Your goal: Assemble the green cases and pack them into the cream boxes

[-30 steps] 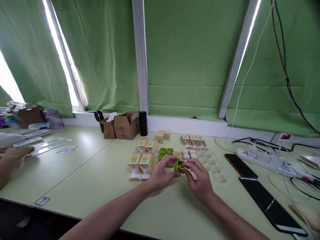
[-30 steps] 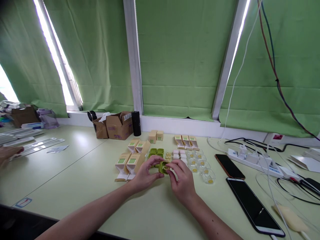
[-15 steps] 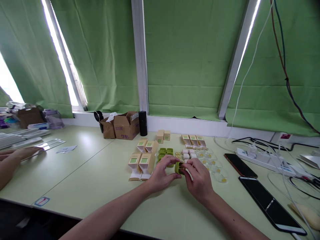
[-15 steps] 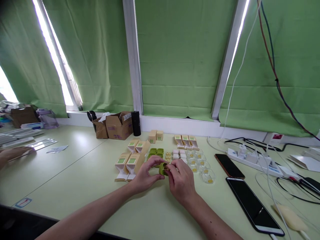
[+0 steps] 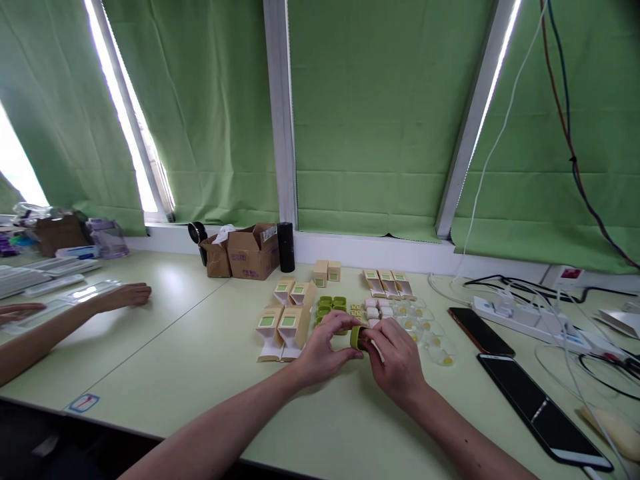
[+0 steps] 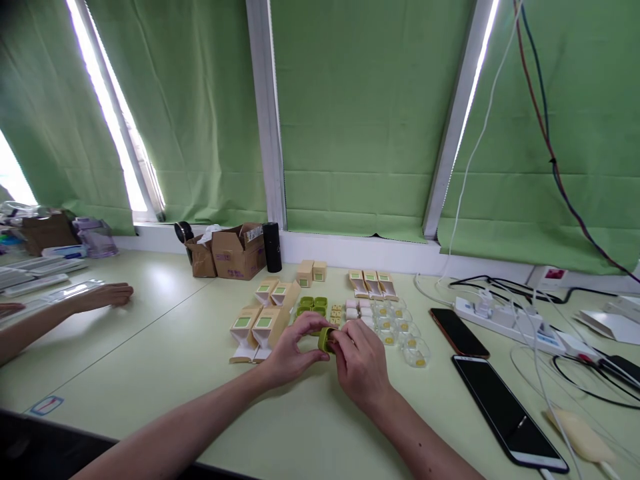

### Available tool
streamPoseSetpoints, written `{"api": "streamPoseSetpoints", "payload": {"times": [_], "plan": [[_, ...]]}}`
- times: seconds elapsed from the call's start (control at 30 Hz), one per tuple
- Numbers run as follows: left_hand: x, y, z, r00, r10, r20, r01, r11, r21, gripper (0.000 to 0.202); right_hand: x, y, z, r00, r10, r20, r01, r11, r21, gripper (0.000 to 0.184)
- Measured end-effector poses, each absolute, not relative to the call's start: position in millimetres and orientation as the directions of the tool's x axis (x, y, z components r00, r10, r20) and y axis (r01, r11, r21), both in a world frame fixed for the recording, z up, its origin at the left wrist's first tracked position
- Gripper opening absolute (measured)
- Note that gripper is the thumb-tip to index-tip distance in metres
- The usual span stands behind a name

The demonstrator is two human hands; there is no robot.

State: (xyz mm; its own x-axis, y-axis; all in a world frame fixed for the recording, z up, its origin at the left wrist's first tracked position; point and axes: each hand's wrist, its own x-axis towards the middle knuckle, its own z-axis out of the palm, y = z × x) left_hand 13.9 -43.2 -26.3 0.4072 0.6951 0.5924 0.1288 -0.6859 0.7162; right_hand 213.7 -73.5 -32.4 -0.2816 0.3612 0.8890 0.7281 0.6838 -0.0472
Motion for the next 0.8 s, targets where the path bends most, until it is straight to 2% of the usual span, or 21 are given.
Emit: {"api": "streamPoseSetpoints", "payload": {"times": [0.53,0.8], "plan": [[13.7,-43.0,-26.7,0.402,0.698,0.592,0.119,-0.681,0.722,0.048,215.3,-71.6,-33.1,-0.294,0.371,0.881,0.667,0.740,-0.090,0.016],[11.8,-41.7,-23.5,0.354,0.701,0.619,0.159,-0.697,0.699,0.048,222.4,-78.4,-30.4,-0.268,0.393,0.879,0.600,0.783,-0.167,0.035]]}}
